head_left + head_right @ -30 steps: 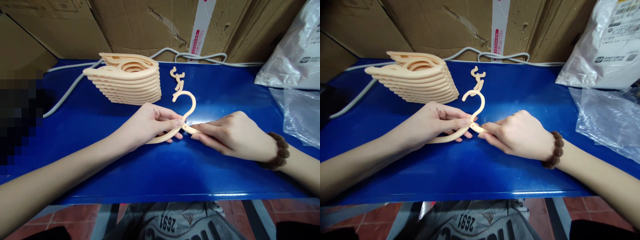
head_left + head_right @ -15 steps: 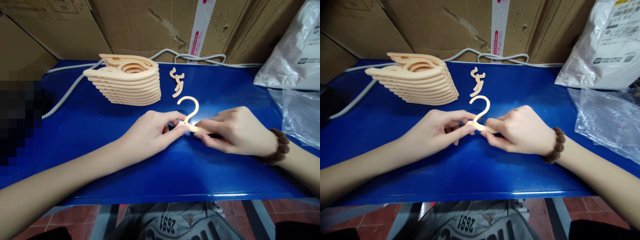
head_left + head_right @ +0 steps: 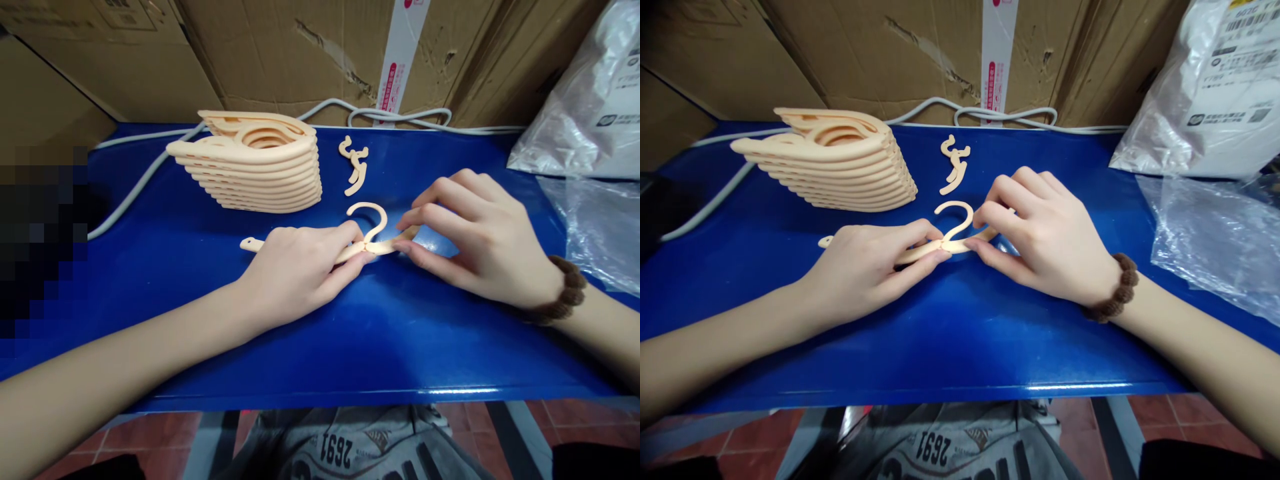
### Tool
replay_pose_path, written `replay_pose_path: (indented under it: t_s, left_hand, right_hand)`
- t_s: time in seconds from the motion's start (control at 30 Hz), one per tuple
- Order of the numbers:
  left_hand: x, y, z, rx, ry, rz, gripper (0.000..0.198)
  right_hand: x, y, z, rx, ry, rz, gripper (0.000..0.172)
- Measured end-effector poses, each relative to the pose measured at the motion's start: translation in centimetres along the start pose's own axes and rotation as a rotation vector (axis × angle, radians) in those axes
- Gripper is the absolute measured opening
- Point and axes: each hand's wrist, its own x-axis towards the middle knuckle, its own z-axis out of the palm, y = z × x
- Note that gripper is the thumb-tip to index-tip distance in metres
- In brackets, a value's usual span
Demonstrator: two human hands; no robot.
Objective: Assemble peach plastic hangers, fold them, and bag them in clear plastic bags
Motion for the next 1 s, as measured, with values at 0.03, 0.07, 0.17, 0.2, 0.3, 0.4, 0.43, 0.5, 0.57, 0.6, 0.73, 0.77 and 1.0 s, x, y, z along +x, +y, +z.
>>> replay_pose_path:
  t_s: [0.03, 0.07, 0.17, 0.2, 0.3, 0.4, 0.43, 0.5, 0.57, 0.6, 0.73, 0.77, 1.0]
  left_hand:
    - [0.0, 0.1, -0.1, 0.011, -0.001, -0.010, 0.025]
    - [0.1, 0.1, -0.2, 0.022, -0.001, -0.021, 0.026]
    - [0.1, 0.2, -0.2, 0.046, 0.013, -0.032, 0.028]
    - [0.0, 0.3, -0.2, 0.048, 0.021, -0.028, 0.028]
    - [-0.1, 0.2, -0.1, 0.037, 0.033, -0.007, 0.028]
    - [-0.2, 0.1, 0.0, 0.020, 0.052, 0.026, 0.028]
    - [-0.2, 0.1, 0.1, 0.013, 0.064, 0.041, 0.027]
    - [-0.3, 0.0, 0.2, -0.003, 0.085, 0.067, 0.026]
    - [-0.4, 0.0, 0.2, -0.028, 0.086, 0.080, 0.025]
    - [-0.4, 0.0, 0.2, -0.042, 0.078, 0.084, 0.025]
    - [-0.4, 0.0, 0.2, -0.082, 0.042, 0.110, 0.025]
    - [-0.4, 0.0, 0.2, -0.085, 0.041, 0.118, 0.025]
    - [-0.4, -0.3, 0.6, -0.086, 0.047, 0.190, 0.023]
  right_hand:
    - [-0.1, -0.1, -0.1, 0.011, 0.002, 0.014, 0.031]
    - [-0.1, -0.2, -0.1, 0.030, -0.002, 0.025, 0.030]
    - [-0.4, -0.3, 0.0, 0.088, -0.016, 0.033, 0.029]
    - [-0.5, -0.4, 0.0, 0.096, -0.018, 0.032, 0.029]
    - [-0.6, -0.4, 0.4, 0.100, -0.017, 0.021, 0.030]
    - [-0.6, -0.4, 0.6, 0.099, -0.010, 0.002, 0.029]
    - [-0.6, -0.4, 0.7, 0.097, -0.005, -0.009, 0.029]
    - [-0.6, -0.4, 0.8, 0.091, -0.005, -0.027, 0.030]
    - [-0.6, -0.4, 0.8, 0.097, -0.021, -0.033, 0.031]
    - [-0.6, -0.4, 0.9, 0.104, -0.032, -0.032, 0.031]
    - [-0.5, -0.4, 0.9, 0.138, -0.046, -0.040, 0.032]
    - [-0.5, -0.4, 0.9, 0.147, -0.047, -0.042, 0.032]
    - [-0.4, -0.3, 1.2, 0.181, -0.090, -0.092, 0.035]
